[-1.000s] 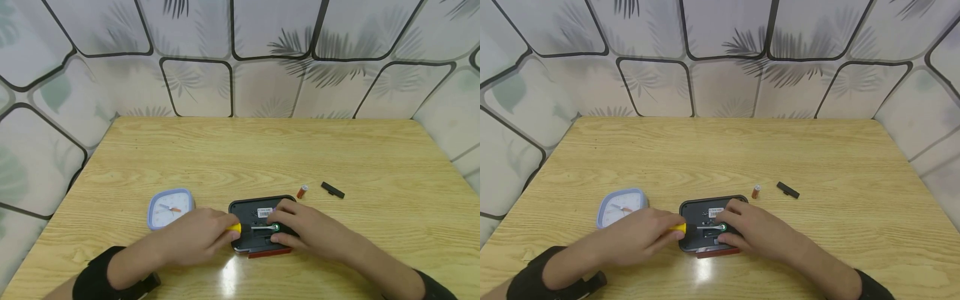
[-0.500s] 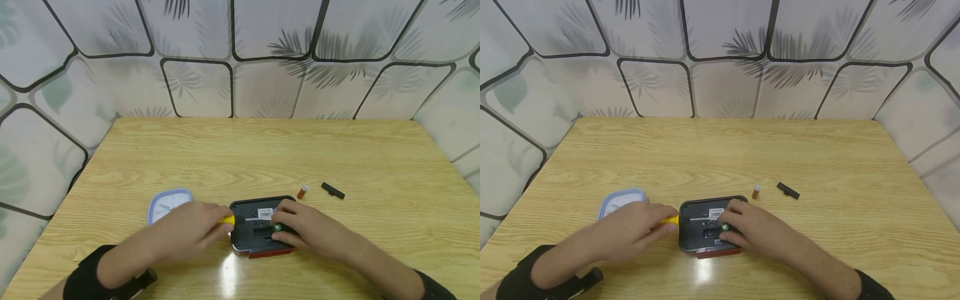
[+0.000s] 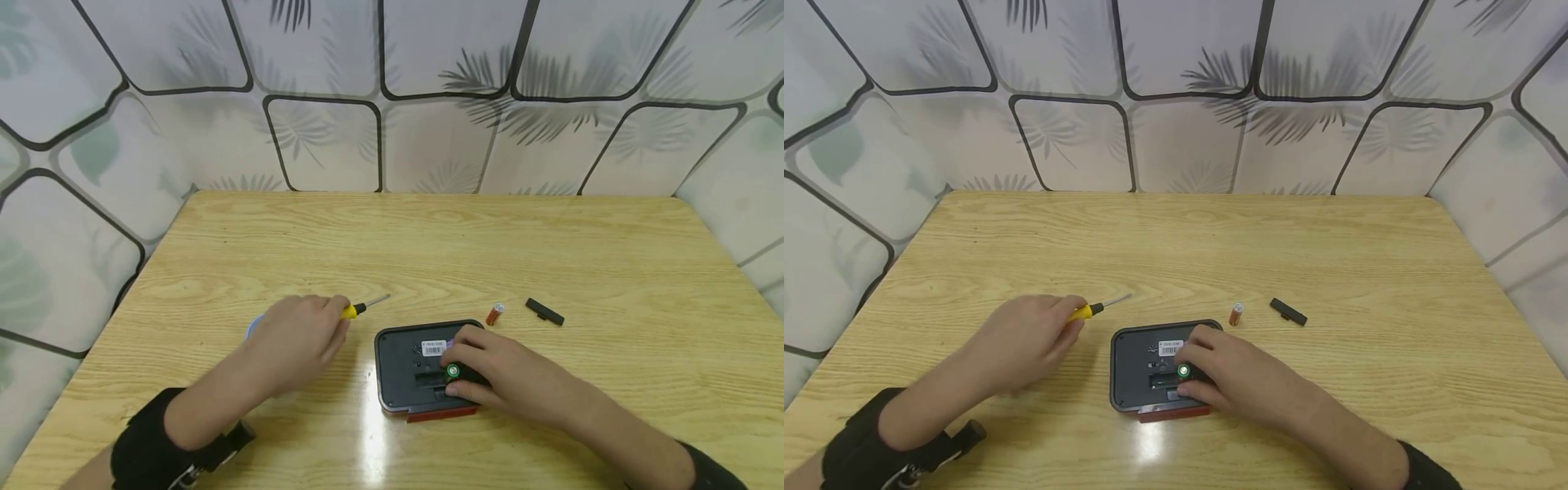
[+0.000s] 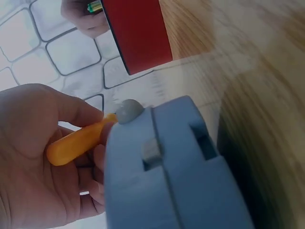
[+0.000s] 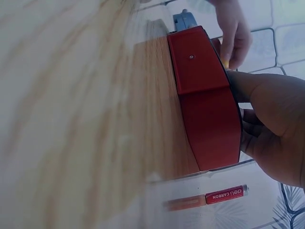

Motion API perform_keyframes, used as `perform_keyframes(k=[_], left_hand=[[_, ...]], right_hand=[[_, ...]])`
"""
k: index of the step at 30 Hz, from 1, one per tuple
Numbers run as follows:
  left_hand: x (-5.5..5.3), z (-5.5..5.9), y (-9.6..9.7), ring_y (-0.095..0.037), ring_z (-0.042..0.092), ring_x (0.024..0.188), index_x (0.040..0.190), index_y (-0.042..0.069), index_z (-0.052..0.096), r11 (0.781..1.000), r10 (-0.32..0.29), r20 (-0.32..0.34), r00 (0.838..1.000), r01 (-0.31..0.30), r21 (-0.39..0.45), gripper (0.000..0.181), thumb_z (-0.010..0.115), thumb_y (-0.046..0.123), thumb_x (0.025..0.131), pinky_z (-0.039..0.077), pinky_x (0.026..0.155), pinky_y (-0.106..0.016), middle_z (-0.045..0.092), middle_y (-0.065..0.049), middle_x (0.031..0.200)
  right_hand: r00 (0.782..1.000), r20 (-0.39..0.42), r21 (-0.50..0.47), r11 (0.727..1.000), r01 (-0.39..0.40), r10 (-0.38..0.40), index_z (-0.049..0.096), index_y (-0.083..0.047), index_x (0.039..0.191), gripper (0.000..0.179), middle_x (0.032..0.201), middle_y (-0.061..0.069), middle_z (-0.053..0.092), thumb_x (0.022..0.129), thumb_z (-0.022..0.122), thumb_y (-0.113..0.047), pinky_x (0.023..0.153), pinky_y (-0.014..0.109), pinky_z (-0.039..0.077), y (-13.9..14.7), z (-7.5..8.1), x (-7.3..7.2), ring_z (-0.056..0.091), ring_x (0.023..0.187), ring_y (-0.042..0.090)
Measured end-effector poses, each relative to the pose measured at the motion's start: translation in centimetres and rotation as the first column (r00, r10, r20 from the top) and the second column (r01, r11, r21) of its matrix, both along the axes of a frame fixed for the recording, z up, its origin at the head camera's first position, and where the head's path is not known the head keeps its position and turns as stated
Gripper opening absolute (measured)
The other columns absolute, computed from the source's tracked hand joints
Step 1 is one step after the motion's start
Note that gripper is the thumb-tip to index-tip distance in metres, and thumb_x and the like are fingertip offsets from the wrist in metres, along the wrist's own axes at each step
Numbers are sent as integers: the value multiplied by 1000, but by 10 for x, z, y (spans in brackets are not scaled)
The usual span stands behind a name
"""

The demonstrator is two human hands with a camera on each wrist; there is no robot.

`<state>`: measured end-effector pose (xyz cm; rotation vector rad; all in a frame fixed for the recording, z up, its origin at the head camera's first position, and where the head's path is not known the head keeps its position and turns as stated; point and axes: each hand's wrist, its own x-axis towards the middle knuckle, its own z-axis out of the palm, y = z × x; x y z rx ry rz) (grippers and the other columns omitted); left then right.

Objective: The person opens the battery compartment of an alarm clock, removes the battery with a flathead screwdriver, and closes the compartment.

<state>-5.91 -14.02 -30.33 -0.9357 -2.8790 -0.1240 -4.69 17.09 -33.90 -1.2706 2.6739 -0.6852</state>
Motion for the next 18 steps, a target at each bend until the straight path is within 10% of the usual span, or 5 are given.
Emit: perform_keyframes(k=[18], left_hand=[[1, -7, -1, -11, 42, 47, 80, 8, 56, 988, 111, -42, 993, -114, -106, 21, 60, 19, 97, 34, 35, -24, 49, -1, 64]], right_hand=[[991, -124, 133, 989, 68, -52, 65, -13, 131, 73, 119, -7, 55, 83, 61, -68, 91, 36, 51, 7, 11, -1, 43, 111, 10]])
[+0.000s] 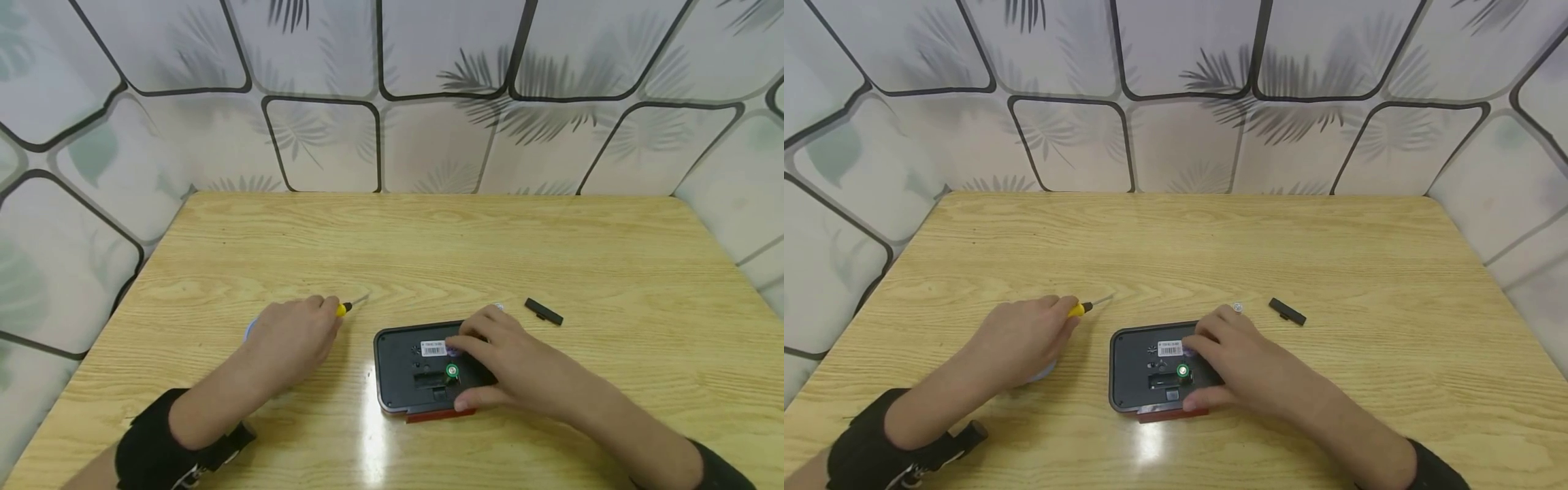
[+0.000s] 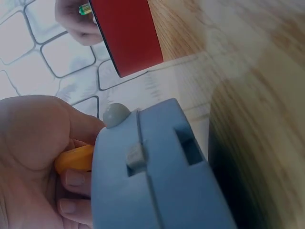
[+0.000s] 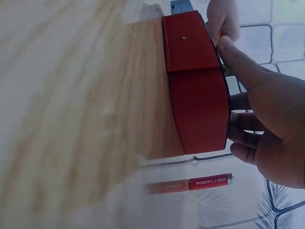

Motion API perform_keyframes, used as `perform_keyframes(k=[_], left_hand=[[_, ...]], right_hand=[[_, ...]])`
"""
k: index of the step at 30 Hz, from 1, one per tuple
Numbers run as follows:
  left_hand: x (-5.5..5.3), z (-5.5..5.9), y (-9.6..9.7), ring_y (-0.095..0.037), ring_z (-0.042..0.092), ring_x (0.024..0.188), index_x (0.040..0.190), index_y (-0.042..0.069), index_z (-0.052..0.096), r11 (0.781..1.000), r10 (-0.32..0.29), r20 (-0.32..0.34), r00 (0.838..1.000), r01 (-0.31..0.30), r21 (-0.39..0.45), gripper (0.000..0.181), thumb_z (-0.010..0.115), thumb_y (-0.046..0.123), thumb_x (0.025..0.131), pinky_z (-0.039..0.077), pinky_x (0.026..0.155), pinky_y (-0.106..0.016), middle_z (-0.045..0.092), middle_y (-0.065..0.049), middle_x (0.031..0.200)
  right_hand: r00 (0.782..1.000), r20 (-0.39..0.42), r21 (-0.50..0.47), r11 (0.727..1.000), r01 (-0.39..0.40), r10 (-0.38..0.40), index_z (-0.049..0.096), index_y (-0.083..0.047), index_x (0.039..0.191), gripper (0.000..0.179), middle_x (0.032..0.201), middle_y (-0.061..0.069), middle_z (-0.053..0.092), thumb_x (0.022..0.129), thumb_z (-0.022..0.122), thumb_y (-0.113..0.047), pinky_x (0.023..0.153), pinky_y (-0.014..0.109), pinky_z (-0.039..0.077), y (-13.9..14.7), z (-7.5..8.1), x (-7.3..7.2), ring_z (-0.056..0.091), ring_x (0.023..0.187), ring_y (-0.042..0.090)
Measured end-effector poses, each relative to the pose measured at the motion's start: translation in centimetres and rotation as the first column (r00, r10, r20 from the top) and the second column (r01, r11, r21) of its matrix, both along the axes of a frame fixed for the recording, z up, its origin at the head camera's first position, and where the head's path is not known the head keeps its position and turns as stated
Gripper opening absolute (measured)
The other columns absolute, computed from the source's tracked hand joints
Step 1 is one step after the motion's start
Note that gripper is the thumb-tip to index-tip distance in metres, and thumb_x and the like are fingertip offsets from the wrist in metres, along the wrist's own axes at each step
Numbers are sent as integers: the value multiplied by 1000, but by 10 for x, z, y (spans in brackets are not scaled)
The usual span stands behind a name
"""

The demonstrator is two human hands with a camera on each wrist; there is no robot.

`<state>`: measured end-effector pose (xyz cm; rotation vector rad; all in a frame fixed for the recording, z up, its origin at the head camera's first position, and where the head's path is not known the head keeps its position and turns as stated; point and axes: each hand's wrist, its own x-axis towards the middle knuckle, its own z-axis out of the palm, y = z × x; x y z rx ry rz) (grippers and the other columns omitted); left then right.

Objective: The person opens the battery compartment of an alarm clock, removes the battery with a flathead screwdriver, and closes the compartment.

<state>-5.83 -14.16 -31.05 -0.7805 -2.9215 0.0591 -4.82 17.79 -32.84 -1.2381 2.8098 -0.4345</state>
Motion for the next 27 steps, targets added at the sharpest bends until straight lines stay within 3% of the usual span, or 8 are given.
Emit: perform_keyframes(k=[5, 8, 13, 18, 21, 24, 27], left_hand=[[2, 0, 1, -12, 40, 47, 82, 7, 53, 1000, 21, 66, 998, -20, -14, 19, 50, 17, 98, 33, 35, -25, 44, -2, 68], [3, -1, 1, -13, 43, 47, 85, 4, 56, 1000, 15, 66, 998, -14, -10, 18, 49, 16, 97, 37, 35, -27, 49, -4, 70], [6, -4, 4, -13, 48, 50, 95, -1, 62, 999, -38, 1, 999, 38, -39, 16, 55, 13, 92, 41, 36, -28, 57, -6, 74], [11, -8, 9, -14, 53, 50, 104, -5, 67, 988, -128, -91, 988, 119, -103, 26, 66, 14, 86, 40, 34, -28, 62, -5, 71], [16, -9, 13, -19, 61, 56, 117, -7, 66, 986, -129, -65, 990, 121, -115, 37, 67, 14, 87, 45, 38, -31, 68, -9, 79], [21, -10, 16, -21, 64, 60, 121, -8, 64, 987, -107, -17, 994, 104, -119, 38, 66, 11, 88, 47, 39, -34, 69, -10, 81], [27, -12, 19, -19, 63, 59, 122, -8, 63, 985, -99, -18, 995, 95, -143, 40, 66, 9, 87, 48, 40, -34, 69, -9, 80]], right_hand=[[1000, 12, 45, 999, 5, -5, 64, -15, 135, 77, 118, -5, 53, 83, 58, -71, 91, 38, 48, 2, 1, -1, 44, 107, 11], [1000, 18, 43, 999, -3, 2, 63, -15, 136, 77, 118, -5, 53, 83, 58, -71, 90, 38, 48, 3, 2, -1, 45, 104, 10], [1000, 17, 39, 999, -11, 10, 63, -14, 137, 77, 118, -5, 51, 83, 58, -70, 90, 38, 48, 3, 1, -1, 45, 104, 10], [1000, 26, 40, 999, -6, 5, 63, -15, 137, 77, 118, -5, 51, 83, 58, -70, 89, 37, 49, 2, 0, -1, 45, 104, 10], [1000, 29, 41, 999, -6, 5, 63, -15, 137, 77, 118, -5, 51, 83, 57, -70, 89, 37, 49, 2, 1, -1, 46, 104, 10], [999, 33, 39, 999, -5, 4, 63, -15, 137, 77, 118, -5, 51, 83, 58, -70, 89, 36, 50, 2, 1, -1, 46, 104, 10], [999, 37, 35, 999, -5, 4, 63, -15, 137, 76, 118, -6, 50, 83, 58, -70, 88, 34, 50, 2, 0, -1, 46, 104, 9]])
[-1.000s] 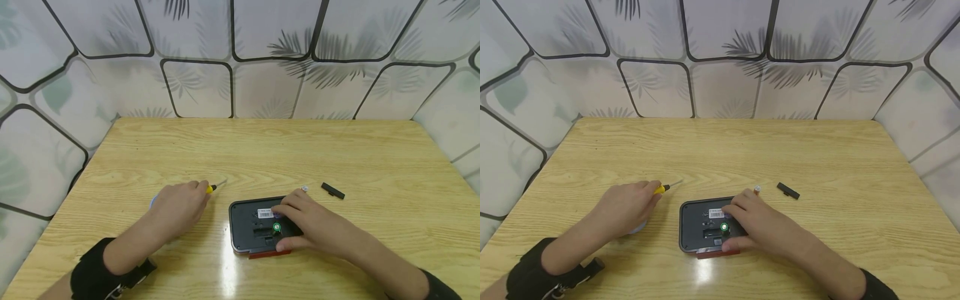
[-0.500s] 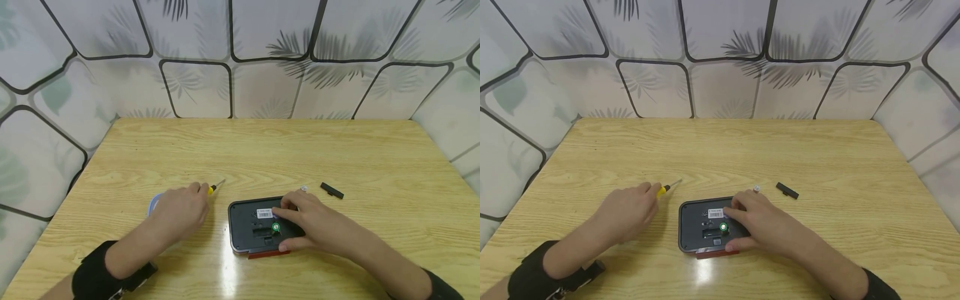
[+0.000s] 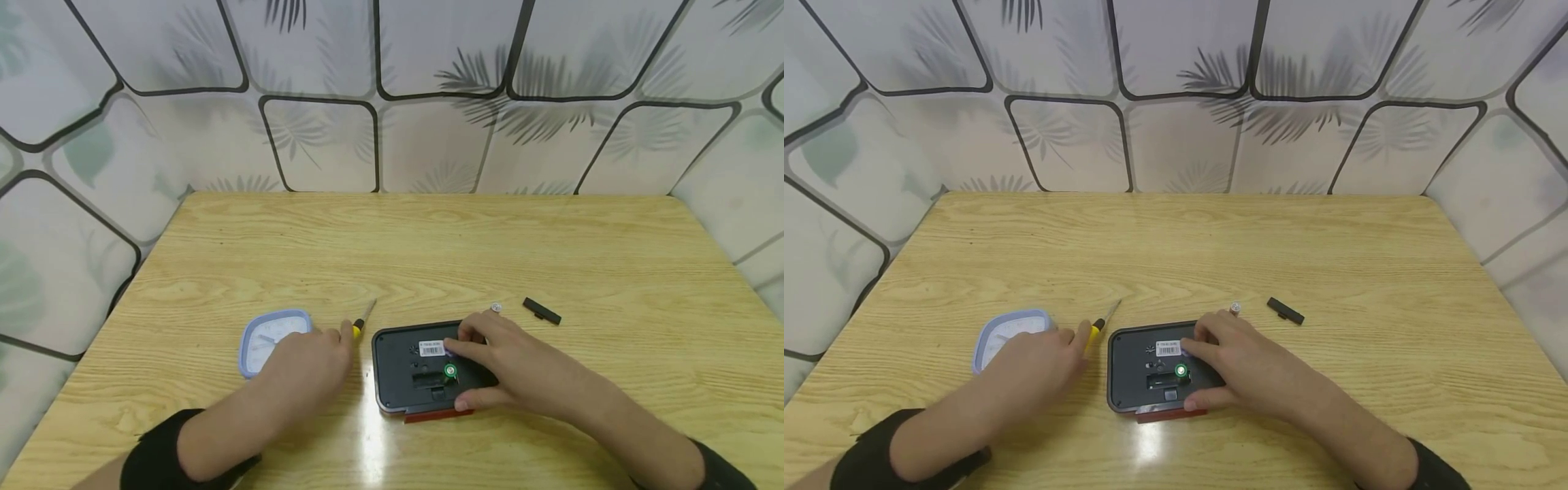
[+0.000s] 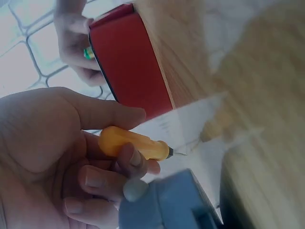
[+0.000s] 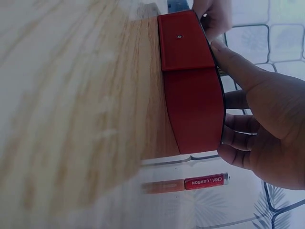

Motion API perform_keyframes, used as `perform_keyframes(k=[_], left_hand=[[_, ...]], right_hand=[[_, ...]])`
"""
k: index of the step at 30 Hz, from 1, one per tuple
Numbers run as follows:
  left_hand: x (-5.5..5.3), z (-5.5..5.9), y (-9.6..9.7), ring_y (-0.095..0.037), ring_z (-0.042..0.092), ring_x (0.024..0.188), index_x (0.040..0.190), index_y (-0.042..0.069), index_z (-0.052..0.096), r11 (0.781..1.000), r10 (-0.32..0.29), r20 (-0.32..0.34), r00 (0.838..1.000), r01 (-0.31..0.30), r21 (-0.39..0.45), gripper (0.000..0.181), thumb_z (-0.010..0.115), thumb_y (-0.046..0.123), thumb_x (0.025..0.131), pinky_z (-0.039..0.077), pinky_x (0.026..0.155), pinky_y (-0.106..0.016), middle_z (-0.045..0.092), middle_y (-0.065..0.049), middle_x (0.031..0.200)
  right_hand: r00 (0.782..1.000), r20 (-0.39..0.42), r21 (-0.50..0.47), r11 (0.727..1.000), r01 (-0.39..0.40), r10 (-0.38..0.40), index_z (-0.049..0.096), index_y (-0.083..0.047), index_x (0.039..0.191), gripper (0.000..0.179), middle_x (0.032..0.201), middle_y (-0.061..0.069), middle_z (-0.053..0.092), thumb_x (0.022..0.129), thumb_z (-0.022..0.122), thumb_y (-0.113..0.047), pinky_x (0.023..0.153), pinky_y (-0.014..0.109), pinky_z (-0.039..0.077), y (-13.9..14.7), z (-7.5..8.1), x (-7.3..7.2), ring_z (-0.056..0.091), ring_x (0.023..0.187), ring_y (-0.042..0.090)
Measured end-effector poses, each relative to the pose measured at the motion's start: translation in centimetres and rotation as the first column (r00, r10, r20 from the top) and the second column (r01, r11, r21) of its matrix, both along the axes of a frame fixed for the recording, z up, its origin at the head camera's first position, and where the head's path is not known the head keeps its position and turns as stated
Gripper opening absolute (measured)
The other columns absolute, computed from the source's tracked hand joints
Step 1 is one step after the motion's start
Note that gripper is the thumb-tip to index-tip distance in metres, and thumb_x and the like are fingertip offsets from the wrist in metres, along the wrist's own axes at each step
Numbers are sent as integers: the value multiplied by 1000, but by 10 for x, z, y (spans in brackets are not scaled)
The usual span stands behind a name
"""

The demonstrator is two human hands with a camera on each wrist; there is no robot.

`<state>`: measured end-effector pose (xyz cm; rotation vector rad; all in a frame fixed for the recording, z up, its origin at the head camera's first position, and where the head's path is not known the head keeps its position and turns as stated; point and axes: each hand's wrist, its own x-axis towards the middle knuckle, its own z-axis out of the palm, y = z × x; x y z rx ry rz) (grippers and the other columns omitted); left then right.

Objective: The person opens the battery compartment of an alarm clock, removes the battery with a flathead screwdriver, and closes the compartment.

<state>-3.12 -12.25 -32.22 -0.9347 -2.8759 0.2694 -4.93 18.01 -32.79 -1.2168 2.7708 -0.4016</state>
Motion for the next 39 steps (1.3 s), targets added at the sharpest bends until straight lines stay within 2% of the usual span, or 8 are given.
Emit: perform_keyframes(k=[7, 18, 23, 26, 29, 31, 34, 39], left_hand=[[16, -5, 4, -14, 57, 52, 119, -7, 66, 995, -71, -42, 997, 68, -71, 41, 68, 10, 81, 47, 39, -30, 64, -6, 65], [18, -14, 5, -13, 51, 46, 123, -8, 64, 992, -70, 57, 996, 75, -96, 44, 68, 10, 83, 44, 38, -31, 52, -3, 52], [21, -10, 6, -15, 53, 47, 127, -11, 60, 991, -62, 178, 982, 81, -102, 49, 67, 11, 84, 47, 39, -31, 53, -4, 55], [23, -7, 7, -20, 58, 51, 131, -14, 55, 994, -43, 284, 958, 69, -83, 55, 66, 20, 88, 52, 44, -35, 58, -8, 61], [26, -6, 7, -23, 63, 57, 130, -15, 55, 995, -75, 343, 936, 94, -38, 66, 65, 38, 91, 54, 50, -37, 65, -11, 68], [28, -6, 6, -21, 62, 54, 126, -15, 58, 991, -122, 341, 932, 131, -5, 70, 63, 45, 91, 52, 49, -36, 64, -9, 66], [31, -6, 6, -17, 56, 49, 119, -13, 63, 983, -182, 285, 941, 184, 21, 65, 65, 45, 89, 47, 43, -32, 61, -5, 62], [29, -3, 6, -19, 62, 55, 118, -10, 64, 984, -171, 281, 944, 176, 6, 59, 64, 40, 89, 49, 44, -34, 64, -7, 66]], right_hand=[[1000, 3, -13, 1000, 0, 0, 63, -14, 136, 76, 118, -6, 50, 83, 58, -69, 86, 32, 51, -1, -1, 0, 46, 104, 9], [1000, 20, -25, 1000, 7, -7, 63, -14, 136, 77, 118, -6, 49, 83, 59, -69, 86, 31, 52, 0, -1, 0, 47, 103, 8], [1000, 18, -25, 1000, 6, -5, 63, -14, 136, 77, 118, -6, 49, 83, 59, -69, 86, 31, 53, 1, -1, 0, 47, 103, 8], [1000, 27, -28, 1000, 9, -8, 64, -13, 135, 77, 118, -7, 49, 82, 60, -69, 85, 30, 53, 0, 0, 0, 47, 103, 7], [999, 35, -26, 1000, 12, -11, 63, -13, 135, 78, 118, -7, 50, 82, 59, -70, 85, 30, 53, 0, 0, 1, 47, 103, 7], [999, 44, -20, 1000, 18, -17, 63, -14, 136, 78, 119, -7, 50, 82, 58, -70, 86, 30, 53, 0, 1, 1, 47, 103, 7], [998, 56, -11, 1000, 27, -27, 63, -15, 136, 78, 119, -6, 50, 82, 57, -71, 87, 32, 53, -1, 1, 1, 48, 104, 8], [998, 52, -13, 999, 30, -29, 64, -15, 136, 78, 119, -6, 50, 82, 58, -72, 87, 32, 54, -1, 2, 1, 48, 104, 8]])
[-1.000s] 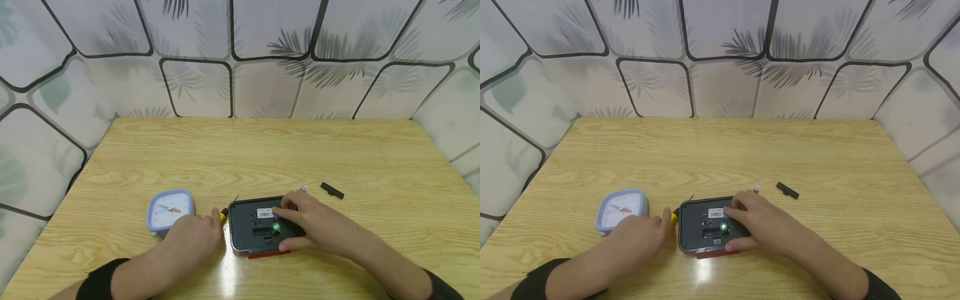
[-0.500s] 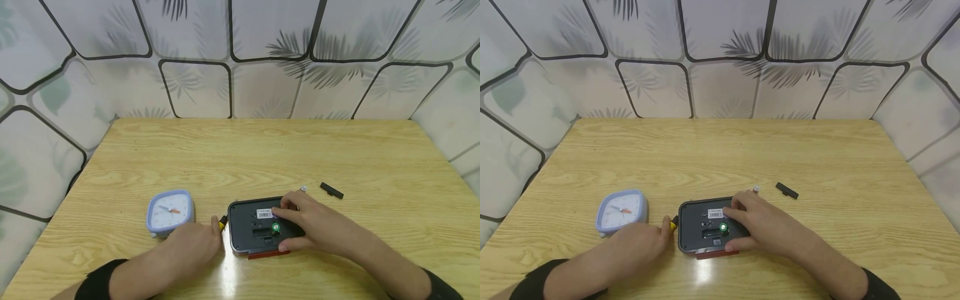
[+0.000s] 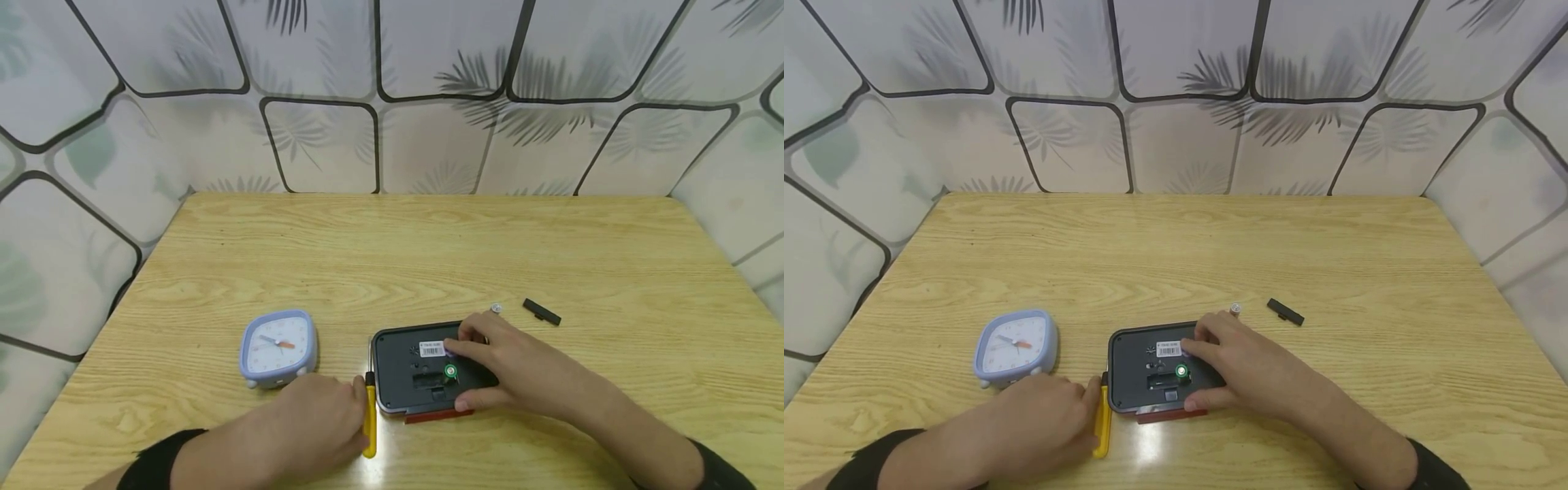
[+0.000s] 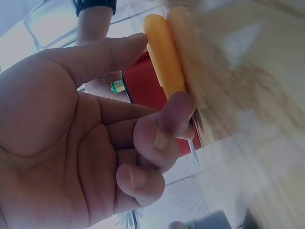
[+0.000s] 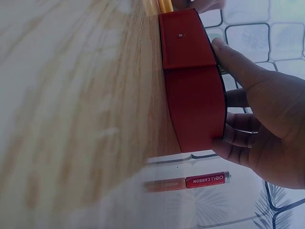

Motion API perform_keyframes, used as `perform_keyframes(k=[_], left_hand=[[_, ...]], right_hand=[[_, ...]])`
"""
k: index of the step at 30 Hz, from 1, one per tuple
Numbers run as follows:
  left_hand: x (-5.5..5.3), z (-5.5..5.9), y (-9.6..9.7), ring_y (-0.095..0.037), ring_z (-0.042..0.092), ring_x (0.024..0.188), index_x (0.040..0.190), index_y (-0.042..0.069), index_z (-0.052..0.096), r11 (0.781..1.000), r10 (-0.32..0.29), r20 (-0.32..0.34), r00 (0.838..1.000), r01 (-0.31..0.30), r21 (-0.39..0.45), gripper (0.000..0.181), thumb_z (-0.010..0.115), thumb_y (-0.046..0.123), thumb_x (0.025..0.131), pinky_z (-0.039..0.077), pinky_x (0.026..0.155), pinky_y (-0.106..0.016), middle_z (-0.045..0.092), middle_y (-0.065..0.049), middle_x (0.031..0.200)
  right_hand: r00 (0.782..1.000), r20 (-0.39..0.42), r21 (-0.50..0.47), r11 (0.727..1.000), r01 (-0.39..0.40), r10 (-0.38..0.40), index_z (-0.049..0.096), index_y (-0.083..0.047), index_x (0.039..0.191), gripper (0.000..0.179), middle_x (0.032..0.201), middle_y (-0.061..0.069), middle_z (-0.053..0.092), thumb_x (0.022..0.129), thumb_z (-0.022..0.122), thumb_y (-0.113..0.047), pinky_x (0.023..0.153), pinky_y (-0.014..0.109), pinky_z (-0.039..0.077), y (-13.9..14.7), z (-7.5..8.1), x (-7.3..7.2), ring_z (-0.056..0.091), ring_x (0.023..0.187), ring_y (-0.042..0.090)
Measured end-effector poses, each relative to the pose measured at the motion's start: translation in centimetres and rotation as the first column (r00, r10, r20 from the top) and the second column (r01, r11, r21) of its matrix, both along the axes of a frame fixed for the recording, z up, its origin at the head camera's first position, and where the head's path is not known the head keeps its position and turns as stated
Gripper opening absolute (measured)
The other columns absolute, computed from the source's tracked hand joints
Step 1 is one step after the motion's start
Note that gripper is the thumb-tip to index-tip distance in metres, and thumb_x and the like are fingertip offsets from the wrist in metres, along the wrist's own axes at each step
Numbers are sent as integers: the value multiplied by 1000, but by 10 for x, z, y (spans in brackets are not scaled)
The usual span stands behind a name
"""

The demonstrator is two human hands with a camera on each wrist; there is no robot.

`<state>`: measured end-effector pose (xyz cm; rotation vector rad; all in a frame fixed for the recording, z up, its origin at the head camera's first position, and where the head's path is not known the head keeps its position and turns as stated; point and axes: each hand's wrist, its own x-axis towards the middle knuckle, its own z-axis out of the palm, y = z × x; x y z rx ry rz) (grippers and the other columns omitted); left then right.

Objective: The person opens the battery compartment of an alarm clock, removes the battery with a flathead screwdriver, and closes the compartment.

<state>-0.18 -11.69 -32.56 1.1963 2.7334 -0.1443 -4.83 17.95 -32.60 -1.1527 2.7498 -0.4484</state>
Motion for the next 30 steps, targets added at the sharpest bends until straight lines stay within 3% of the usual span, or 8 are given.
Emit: perform_keyframes(k=[6, 11, 14, 19, 22, 24, 27, 30], left_hand=[[-2, 6, -1, -21, 68, 67, 123, -9, 62, 1000, 28, 54, 998, -28, -14, 64, 64, 46, 91, 55, 52, -34, 70, -9, 79], [-4, 10, -1, -13, 59, 58, 89, 6, 66, 998, 18, 8, 1000, -19, 52, 40, 63, 45, 92, 48, 46, -30, 59, 3, 66], [-6, 13, 0, -11, 57, 61, 81, 15, 63, 994, 2, -20, 1000, 0, 111, 33, 62, 45, 95, 46, 48, -28, 58, 6, 69], [-9, 17, 3, -9, 54, 68, 89, 16, 65, 976, -42, -96, 994, 61, 208, 26, 63, 40, 96, 46, 54, -24, 60, 6, 80], [-10, 17, 4, -9, 52, 75, 94, 16, 67, 957, -69, -137, 988, 105, 269, 21, 66, 37, 95, 49, 62, -24, 61, 6, 88], [-11, 17, 4, -10, 57, 87, 102, 16, 69, 945, -102, -159, 982, 145, 293, 21, 68, 35, 94, 54, 74, -26, 63, 5, 99], [-13, 16, 4, -15, 62, 112, 118, 14, 70, 936, -169, -180, 969, 215, 279, 32, 66, 36, 95, 54, 96, -30, 67, 2, 120], [-14, 15, 4, -19, 57, 129, 131, 11, 66, 943, -226, -169, 959, 259, 208, 43, 62, 38, 98, 47, 109, -32, 63, -4, 136]], right_hand=[[999, -42, 12, 1000, -19, 20, 64, -16, 135, 75, 119, -5, 53, 85, 55, -70, 86, 32, 54, 0, -1, 0, 50, 104, 8], [989, -138, -5, 999, -48, 46, 68, -17, 128, 64, 113, -5, 58, 88, 59, -65, 85, 33, 54, 0, -4, -1, 54, 100, 9], [975, -214, -43, 996, -76, 65, 71, -18, 124, 56, 109, -6, 62, 89, 63, -61, 85, 35, 54, 0, -6, -1, 56, 97, 9], [934, -336, -143, 974, -175, 118, 73, -20, 119, 42, 103, -8, 65, 90, 67, -51, 86, 40, 55, 0, -8, -3, 57, 92, 9], [905, -394, -191, 949, -253, 162, 74, -20, 115, 34, 102, -8, 65, 95, 64, -45, 80, 32, 54, -1, -8, -4, 58, 89, 7], [891, -414, -209, 934, -290, 184, 75, -19, 112, 31, 101, -8, 66, 98, 60, -42, 76, 25, 53, -1, -8, -5, 59, 88, 5], [872, -442, -221, 916, -336, 213, 76, -18, 109, 30, 101, -7, 66, 101, 55, -39, 75, 22, 53, -2, -8, -5, 61, 86, 5], [861, -457, -230, 906, -357, 223, 76, -18, 109, 30, 101, -6, 66, 102, 53, -37, 75, 22, 53, -1, -8, -6, 62, 87, 6]])
